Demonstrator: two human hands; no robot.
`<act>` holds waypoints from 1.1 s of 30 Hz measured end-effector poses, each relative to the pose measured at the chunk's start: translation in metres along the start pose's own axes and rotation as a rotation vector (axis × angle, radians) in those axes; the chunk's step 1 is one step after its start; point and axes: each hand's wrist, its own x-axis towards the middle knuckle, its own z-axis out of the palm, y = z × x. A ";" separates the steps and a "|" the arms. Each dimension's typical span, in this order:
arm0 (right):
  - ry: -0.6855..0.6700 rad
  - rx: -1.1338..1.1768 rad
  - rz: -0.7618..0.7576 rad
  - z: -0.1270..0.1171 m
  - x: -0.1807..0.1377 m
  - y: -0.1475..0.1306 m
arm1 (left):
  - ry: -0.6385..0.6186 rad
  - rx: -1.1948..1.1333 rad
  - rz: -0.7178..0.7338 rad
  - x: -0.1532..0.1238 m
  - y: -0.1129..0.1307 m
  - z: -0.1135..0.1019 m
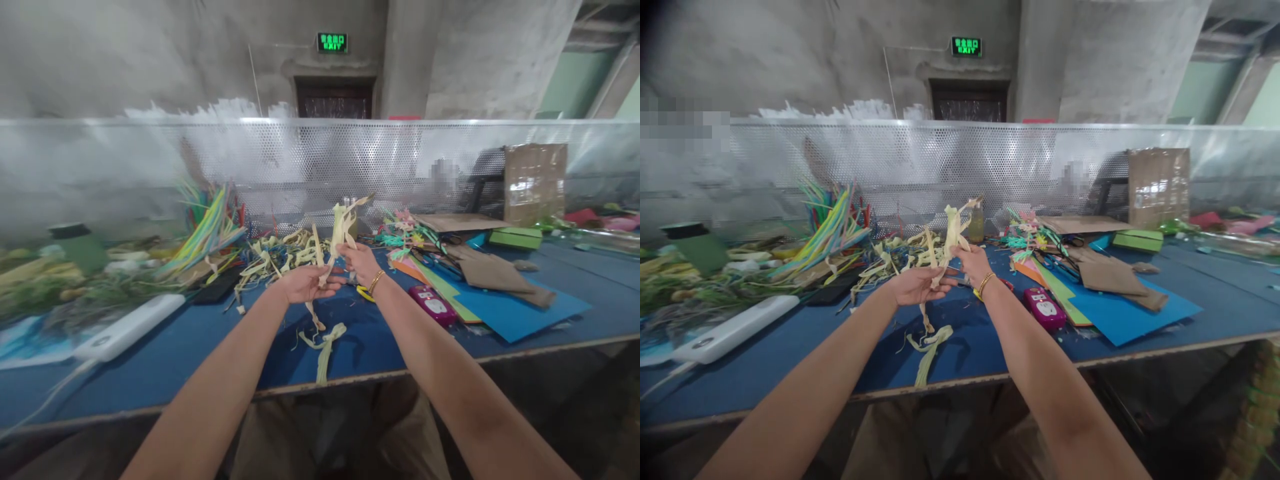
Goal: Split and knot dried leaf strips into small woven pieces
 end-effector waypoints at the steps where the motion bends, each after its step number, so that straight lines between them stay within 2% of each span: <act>1: 0.001 0.023 0.011 0.000 0.000 0.000 | 0.003 -0.007 0.007 0.001 -0.001 -0.001; 5: 0.022 0.179 0.079 -0.001 0.004 -0.001 | 0.006 -0.031 -0.020 0.005 0.000 -0.008; 9: 0.098 0.360 0.108 -0.011 0.012 -0.007 | -0.058 -0.028 -0.091 0.003 0.005 -0.013; 12: 0.110 0.397 0.115 -0.015 0.014 -0.012 | -0.077 -0.056 -0.074 0.001 0.008 -0.015; 14: 0.041 0.365 0.148 -0.014 0.010 -0.013 | -0.055 -0.066 -0.059 0.002 0.008 -0.015; 18: -0.232 0.177 0.278 -0.005 -0.001 -0.008 | 0.019 -0.043 -0.033 0.005 0.005 -0.012; 20: -0.289 0.095 0.310 -0.001 -0.004 -0.003 | 0.023 -0.008 -0.027 0.006 0.004 -0.010; 23: -0.206 0.084 0.285 0.001 -0.001 0.002 | -0.020 0.048 -0.006 0.003 0.006 -0.009; 27: -0.071 0.199 0.270 -0.003 0.007 0.001 | -0.082 0.128 0.001 -0.002 0.012 -0.013; 33: 0.170 0.355 0.251 -0.020 0.020 -0.011 | -0.086 0.323 -0.023 -0.012 0.015 -0.018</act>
